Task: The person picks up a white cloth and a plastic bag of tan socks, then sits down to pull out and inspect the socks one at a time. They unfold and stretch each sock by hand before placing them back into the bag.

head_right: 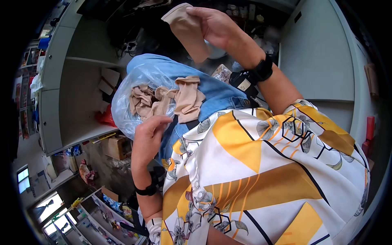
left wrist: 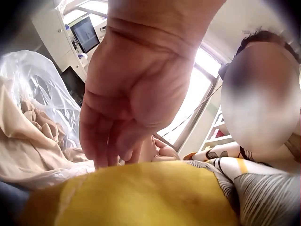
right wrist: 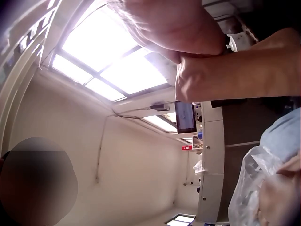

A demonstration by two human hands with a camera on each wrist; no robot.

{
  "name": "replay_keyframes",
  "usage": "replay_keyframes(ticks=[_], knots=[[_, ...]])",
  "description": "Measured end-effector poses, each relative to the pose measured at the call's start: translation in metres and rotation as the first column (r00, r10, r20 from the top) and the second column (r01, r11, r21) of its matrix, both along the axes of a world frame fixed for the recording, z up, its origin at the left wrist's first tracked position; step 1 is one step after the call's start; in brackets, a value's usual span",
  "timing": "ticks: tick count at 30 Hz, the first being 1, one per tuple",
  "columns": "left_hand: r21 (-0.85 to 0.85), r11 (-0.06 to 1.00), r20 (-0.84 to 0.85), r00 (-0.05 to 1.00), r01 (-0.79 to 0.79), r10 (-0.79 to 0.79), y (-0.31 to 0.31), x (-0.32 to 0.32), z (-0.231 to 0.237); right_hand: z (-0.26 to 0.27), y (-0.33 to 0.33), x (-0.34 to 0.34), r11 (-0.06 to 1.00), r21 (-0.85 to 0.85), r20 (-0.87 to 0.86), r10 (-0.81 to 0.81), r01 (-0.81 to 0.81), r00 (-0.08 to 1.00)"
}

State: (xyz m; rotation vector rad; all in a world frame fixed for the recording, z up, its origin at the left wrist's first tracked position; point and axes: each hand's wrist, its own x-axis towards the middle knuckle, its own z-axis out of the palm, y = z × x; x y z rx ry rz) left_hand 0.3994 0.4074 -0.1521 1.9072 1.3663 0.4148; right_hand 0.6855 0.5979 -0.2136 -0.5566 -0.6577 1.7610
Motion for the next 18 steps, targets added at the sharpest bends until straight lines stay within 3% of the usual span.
replay_keyframes(ticks=[5, 6, 9, 13, 18], knots=[[-0.018, 0.984, 0.040, 0.983, -0.177, 0.177, 0.003, -0.005, 0.011, 0.014, -0.012, -0.012, 0.997, -0.060, 0.090, 0.058, -0.052, 0.994], [-0.028, 0.977, 0.043, 0.976, -0.212, 0.213, 0.002, -0.012, 0.012, 0.012, -0.012, -0.013, 0.990, 0.041, 0.034, 0.134, -0.135, 0.990], [-0.001, 0.915, 0.123, 0.908, -0.404, 0.401, 0.001, -0.042, 0.005, 0.020, -0.020, -0.028, 0.992, 0.028, -0.002, 0.122, -0.122, 0.993], [0.079, 0.818, 0.196, 0.813, -0.570, 0.548, -0.001, -0.080, 0.000, 0.023, -0.025, -0.043, 0.955, -0.005, 0.026, 0.297, -0.297, 0.955], [0.097, 0.808, 0.145, 0.811, -0.582, 0.567, 0.017, -0.086, -0.010, 0.017, -0.032, -0.061, 0.918, -0.187, -0.032, 0.349, -0.349, 0.937]])
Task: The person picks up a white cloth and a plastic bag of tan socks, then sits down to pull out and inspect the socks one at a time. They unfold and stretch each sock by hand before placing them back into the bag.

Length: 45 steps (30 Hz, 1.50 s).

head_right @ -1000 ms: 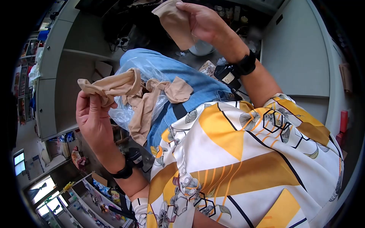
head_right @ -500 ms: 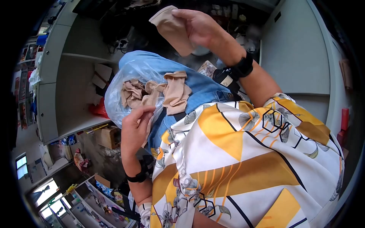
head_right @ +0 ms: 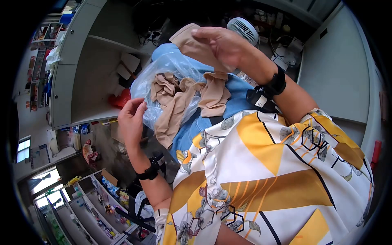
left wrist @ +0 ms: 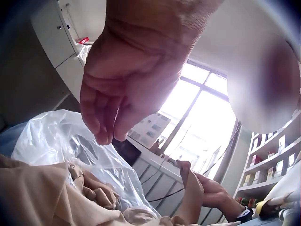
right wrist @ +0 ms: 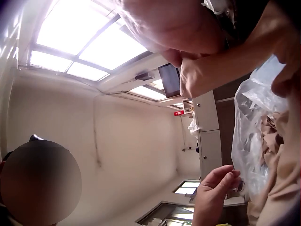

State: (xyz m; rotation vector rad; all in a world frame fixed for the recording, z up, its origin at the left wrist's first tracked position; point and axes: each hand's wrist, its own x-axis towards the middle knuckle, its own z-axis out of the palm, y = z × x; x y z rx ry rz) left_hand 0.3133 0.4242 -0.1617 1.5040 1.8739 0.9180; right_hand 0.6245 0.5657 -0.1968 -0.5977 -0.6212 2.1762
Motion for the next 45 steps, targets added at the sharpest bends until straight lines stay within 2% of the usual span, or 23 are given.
replay_keyframes(ticks=[4, 8, 11, 14, 17, 21, 22, 26, 32, 35, 38, 41, 43, 45], knots=[[0.009, 0.987, -0.130, 0.979, 0.160, -0.157, 0.022, 0.021, -0.012, 0.012, -0.012, -0.015, 0.996, 0.021, 0.125, -0.092, 0.090, 0.988], [0.090, 0.932, -0.305, 0.901, 0.351, -0.310, 0.037, 0.037, -0.021, 0.007, -0.012, -0.017, 0.999, 0.023, 0.124, -0.050, 0.047, 0.991], [0.105, 0.915, -0.294, 0.891, 0.390, -0.347, 0.044, 0.045, -0.022, 0.005, -0.013, -0.018, 0.998, 0.015, 0.137, -0.060, 0.059, 0.989], [0.068, 0.911, -0.283, 0.883, 0.408, -0.374, 0.049, 0.044, -0.021, 0.006, -0.014, -0.020, 0.996, 0.008, 0.178, -0.089, 0.089, 0.980], [0.122, 0.946, -0.344, 0.907, 0.299, -0.242, 0.051, 0.023, -0.023, 0.011, -0.018, -0.021, 0.994, -0.018, 0.188, -0.103, 0.108, 0.977], [0.016, 0.998, -0.430, 0.902, 0.059, -0.046, 0.039, -0.003, -0.023, 0.005, -0.015, -0.019, 0.993, -0.044, 0.185, -0.095, 0.105, 0.978], [0.003, 0.998, -0.479, 0.876, 0.065, -0.055, 0.036, -0.006, -0.027, 0.003, -0.015, -0.019, 0.993, -0.046, 0.190, -0.095, 0.106, 0.977], [-0.077, 0.985, -0.391, 0.904, 0.154, -0.172, 0.025, 0.005, -0.033, 0.005, -0.016, -0.020, 0.995, -0.059, 0.157, -0.066, 0.076, 0.985], [-0.035, 0.954, -0.584, 0.769, 0.298, -0.261, 0.021, 0.007, -0.045, 0.006, -0.018, -0.023, 0.996, -0.061, 0.180, -0.058, 0.070, 0.982], [-0.010, 0.944, -0.612, 0.745, 0.330, -0.266, 0.024, 0.005, -0.053, 0.009, -0.018, -0.024, 0.995, -0.063, 0.204, -0.066, 0.081, 0.977], [0.068, 0.961, -0.495, 0.845, 0.267, -0.200, 0.029, -0.001, -0.048, 0.009, -0.018, -0.023, 0.994, -0.059, 0.216, -0.074, 0.088, 0.974], [0.062, 0.989, -0.121, 0.985, 0.133, -0.125, 0.027, -0.006, -0.018, 0.005, -0.017, -0.022, 0.995, -0.073, 0.182, -0.051, 0.065, 0.982], [0.165, 0.977, 0.075, 0.986, 0.134, -0.147, 0.026, -0.015, -0.005, 0.002, -0.015, -0.023, 0.994, -0.090, 0.160, -0.038, 0.053, 0.986], [0.205, 0.975, 0.294, 0.945, 0.087, -0.146, 0.024, -0.015, 0.014, -0.001, -0.013, -0.024, 0.994, -0.099, 0.139, -0.025, 0.039, 0.990]])
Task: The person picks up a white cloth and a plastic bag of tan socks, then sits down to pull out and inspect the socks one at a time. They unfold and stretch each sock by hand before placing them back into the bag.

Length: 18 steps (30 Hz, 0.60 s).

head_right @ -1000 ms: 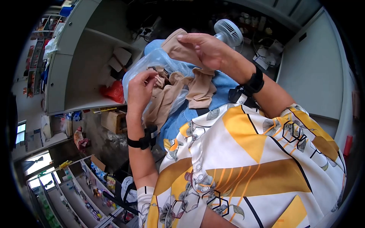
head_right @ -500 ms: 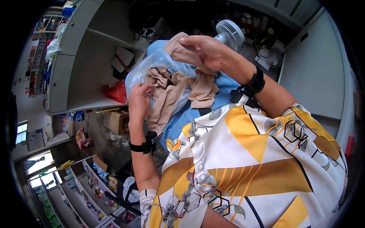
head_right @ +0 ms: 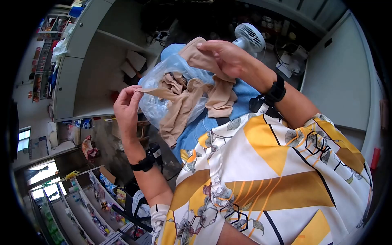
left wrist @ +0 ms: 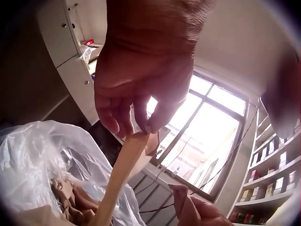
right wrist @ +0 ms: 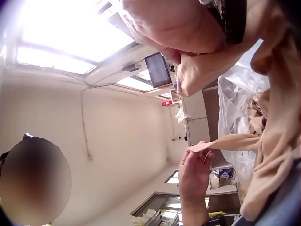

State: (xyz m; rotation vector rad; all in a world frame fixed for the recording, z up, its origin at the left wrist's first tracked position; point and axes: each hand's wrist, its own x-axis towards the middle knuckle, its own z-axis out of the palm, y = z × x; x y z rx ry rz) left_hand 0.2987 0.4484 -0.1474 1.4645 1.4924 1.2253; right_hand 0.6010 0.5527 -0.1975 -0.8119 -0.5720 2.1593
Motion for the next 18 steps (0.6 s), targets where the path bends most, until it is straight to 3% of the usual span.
replay_keyframes(ticks=[5, 13, 18], knots=[[0.056, 0.993, 0.119, 0.988, -0.108, 0.101, -0.003, 0.002, 0.035, -0.003, -0.001, -0.001, 1.000, -0.011, -0.028, 0.010, -0.010, 1.000], [0.113, 0.988, 0.431, 0.901, -0.104, 0.046, 0.001, -0.003, 0.058, -0.002, -0.003, -0.003, 0.999, -0.019, -0.021, 0.031, -0.032, 0.999], [0.268, 0.956, 0.367, 0.930, -0.120, 0.013, 0.001, 0.005, 0.084, -0.010, -0.001, -0.005, 0.999, -0.005, -0.008, 0.044, -0.044, 0.999]])
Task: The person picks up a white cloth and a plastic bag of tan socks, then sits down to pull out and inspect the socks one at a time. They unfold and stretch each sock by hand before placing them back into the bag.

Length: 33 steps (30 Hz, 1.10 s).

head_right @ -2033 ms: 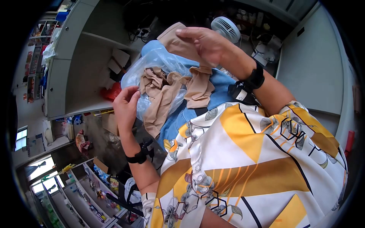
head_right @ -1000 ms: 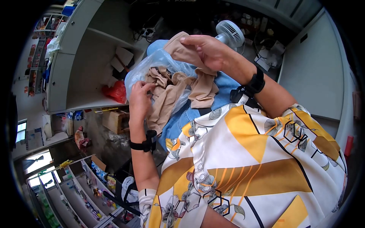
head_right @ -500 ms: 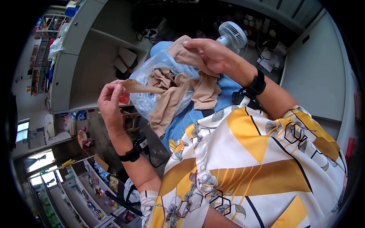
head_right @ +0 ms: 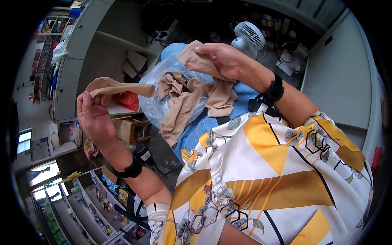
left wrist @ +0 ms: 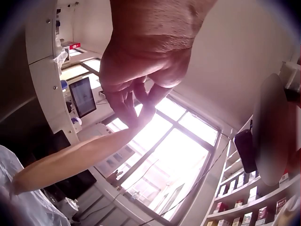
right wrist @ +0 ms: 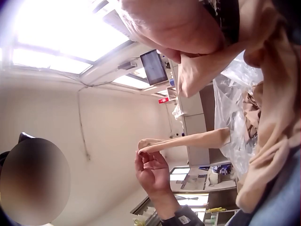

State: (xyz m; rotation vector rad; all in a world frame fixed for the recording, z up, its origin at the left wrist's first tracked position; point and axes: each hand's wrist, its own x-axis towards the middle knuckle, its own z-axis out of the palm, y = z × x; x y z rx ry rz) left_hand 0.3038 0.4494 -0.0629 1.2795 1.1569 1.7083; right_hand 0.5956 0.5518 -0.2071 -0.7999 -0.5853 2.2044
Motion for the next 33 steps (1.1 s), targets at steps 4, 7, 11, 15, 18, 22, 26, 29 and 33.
replay_keyframes(ticks=[4, 7, 11, 15, 18, 22, 26, 29, 33], knots=[[-0.178, 0.984, -0.363, 0.928, 0.014, -0.079, -0.015, 0.001, 0.007, 0.001, 0.000, 0.001, 1.000, 0.001, 0.009, 0.004, -0.004, 1.000], [-0.399, 0.892, -0.756, 0.626, -0.213, -0.189, -0.014, 0.006, -0.012, 0.007, -0.003, 0.002, 0.999, -0.030, 0.002, -0.018, 0.018, 1.000], [-0.179, 0.934, -0.958, 0.272, -0.308, -0.094, -0.001, 0.028, -0.072, 0.002, -0.002, 0.001, 0.999, -0.049, -0.019, -0.007, 0.006, 1.000], [-0.127, 0.989, -0.961, 0.236, 0.076, -0.141, 0.021, 0.038, -0.124, 0.005, -0.004, 0.000, 0.998, -0.062, -0.013, -0.030, 0.029, 0.999], [-0.055, 0.984, -0.974, 0.206, 0.172, -0.091, 0.031, 0.034, -0.140, 0.010, -0.005, 0.001, 0.998, -0.063, 0.012, -0.029, 0.030, 1.000], [-0.039, 0.999, -0.857, 0.515, -0.005, -0.031, 0.032, 0.016, -0.117, 0.003, -0.001, 0.007, 0.999, -0.051, -0.002, 0.001, -0.001, 1.000], [-0.149, 0.979, -0.517, 0.855, -0.139, 0.042, 0.014, 0.000, -0.071, -0.001, -0.001, 0.005, 0.996, -0.087, -0.051, -0.011, 0.007, 0.999], [-0.217, 0.971, -0.414, 0.910, -0.097, -0.002, -0.001, -0.006, -0.052, -0.002, -0.002, 0.002, 0.996, -0.083, -0.074, -0.024, 0.018, 0.997], [-0.364, 0.921, -0.682, 0.713, -0.140, -0.162, -0.011, -0.003, -0.056, -0.005, -0.003, 0.001, 0.996, -0.089, -0.056, -0.032, 0.027, 0.998]])
